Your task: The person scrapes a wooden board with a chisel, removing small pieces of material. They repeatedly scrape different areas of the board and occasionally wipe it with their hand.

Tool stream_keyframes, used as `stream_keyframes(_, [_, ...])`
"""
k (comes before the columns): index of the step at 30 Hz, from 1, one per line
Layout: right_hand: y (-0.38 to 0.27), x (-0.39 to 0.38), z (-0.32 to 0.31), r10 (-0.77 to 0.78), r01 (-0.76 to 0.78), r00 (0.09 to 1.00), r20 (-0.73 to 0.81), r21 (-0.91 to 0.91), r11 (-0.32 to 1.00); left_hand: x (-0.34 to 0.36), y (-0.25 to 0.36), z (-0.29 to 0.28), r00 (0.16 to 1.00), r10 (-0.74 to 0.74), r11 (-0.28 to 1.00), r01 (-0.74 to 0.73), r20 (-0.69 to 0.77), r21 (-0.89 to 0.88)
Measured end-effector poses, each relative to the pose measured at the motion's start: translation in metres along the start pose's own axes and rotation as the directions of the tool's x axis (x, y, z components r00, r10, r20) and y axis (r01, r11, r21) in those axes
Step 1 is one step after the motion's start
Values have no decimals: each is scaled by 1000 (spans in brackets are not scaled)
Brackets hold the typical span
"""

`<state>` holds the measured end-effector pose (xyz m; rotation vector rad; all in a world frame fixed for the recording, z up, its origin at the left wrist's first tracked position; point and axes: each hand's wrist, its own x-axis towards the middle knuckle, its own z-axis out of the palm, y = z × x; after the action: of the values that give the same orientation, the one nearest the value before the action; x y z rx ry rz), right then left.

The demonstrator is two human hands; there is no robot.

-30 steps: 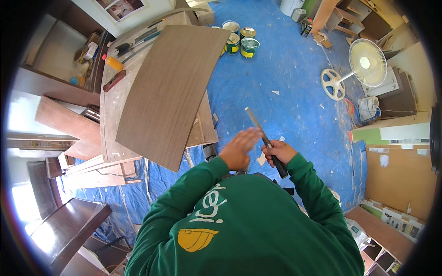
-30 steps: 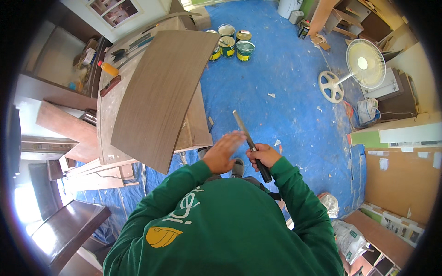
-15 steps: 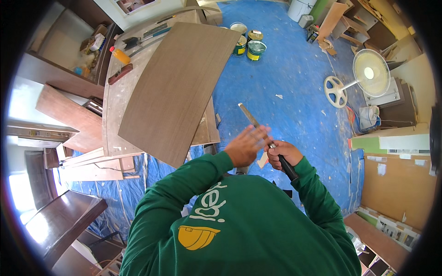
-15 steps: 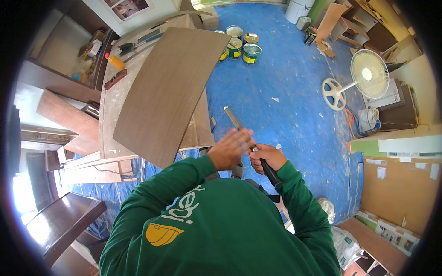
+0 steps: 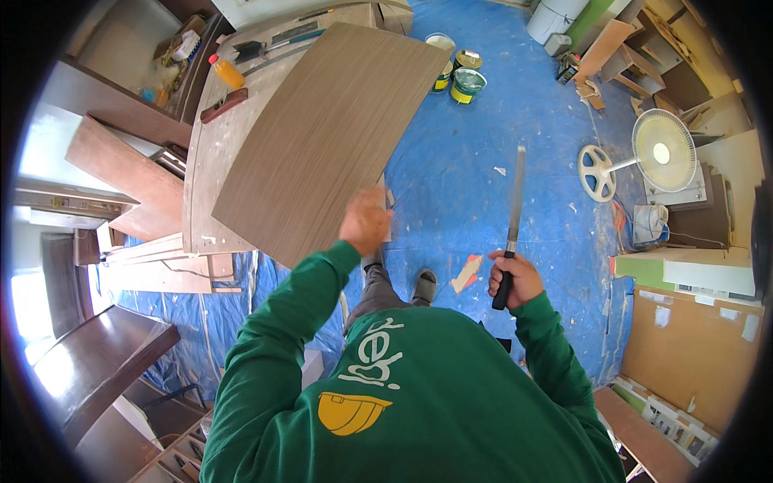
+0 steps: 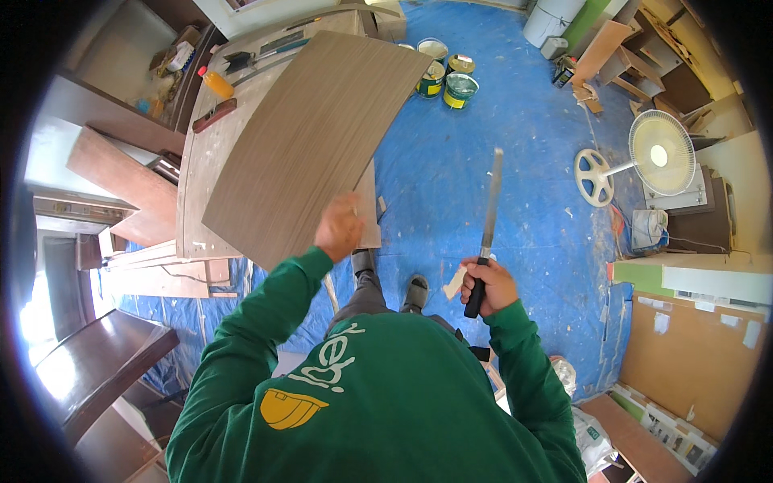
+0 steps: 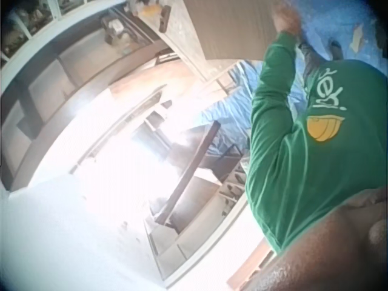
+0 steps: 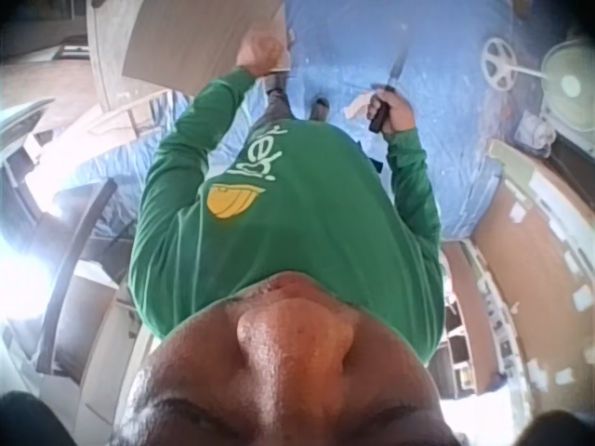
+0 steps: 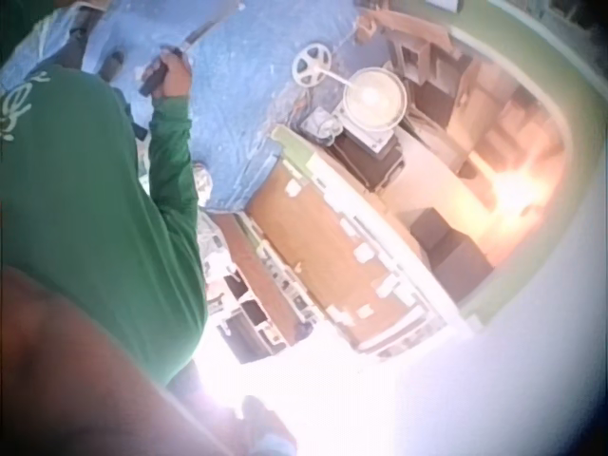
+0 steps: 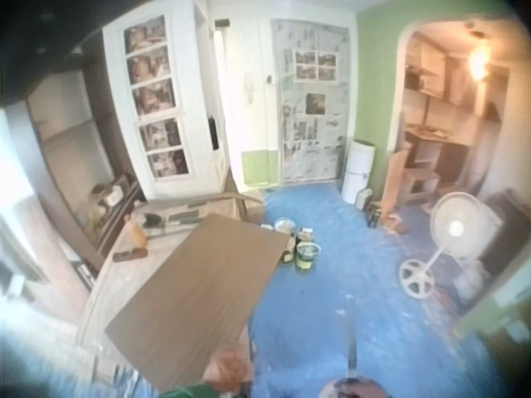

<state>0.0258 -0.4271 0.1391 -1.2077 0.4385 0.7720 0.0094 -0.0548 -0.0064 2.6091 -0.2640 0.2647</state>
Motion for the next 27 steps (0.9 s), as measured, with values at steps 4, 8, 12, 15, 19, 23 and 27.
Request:
stream_keyframes(4, [37, 34, -2, -42, -30, 985, -168, -404, 914, 8, -62, -41, 936, -326, 932, 342, -135, 120])
stream_keyframes(8, [60, 69, 20, -237, 207, 972, 0, -486, 849, 17, -124, -78, 808, -530, 761, 587, -257, 276])
stream_keyframes(12, [62, 105, 63, -119, 142, 990, 78, -554, 820, 18, -155, -80, 621, -730, 558, 783, -286, 274])
stream_keyframes(15, [64, 131, 94, -302, 289, 942, 146, -811, 509, 18, -159, -74, 672, -683, 615, 740, -286, 271])
stream_keyframes(19, [73, 148, 111, -161, 224, 974, 161, -798, 559, 21, -158, -74, 641, -723, 572, 765, -258, 297])
stream_keyframes(23, [79, 153, 112, -211, 302, 950, 228, -842, 447, 25, -156, -77, 648, -716, 572, 759, -262, 312])
stream_keyframes(27, [64, 183, 119, -337, 360, 913, 230, -843, 399, 24, -156, -76, 650, -712, 570, 756, -265, 322])
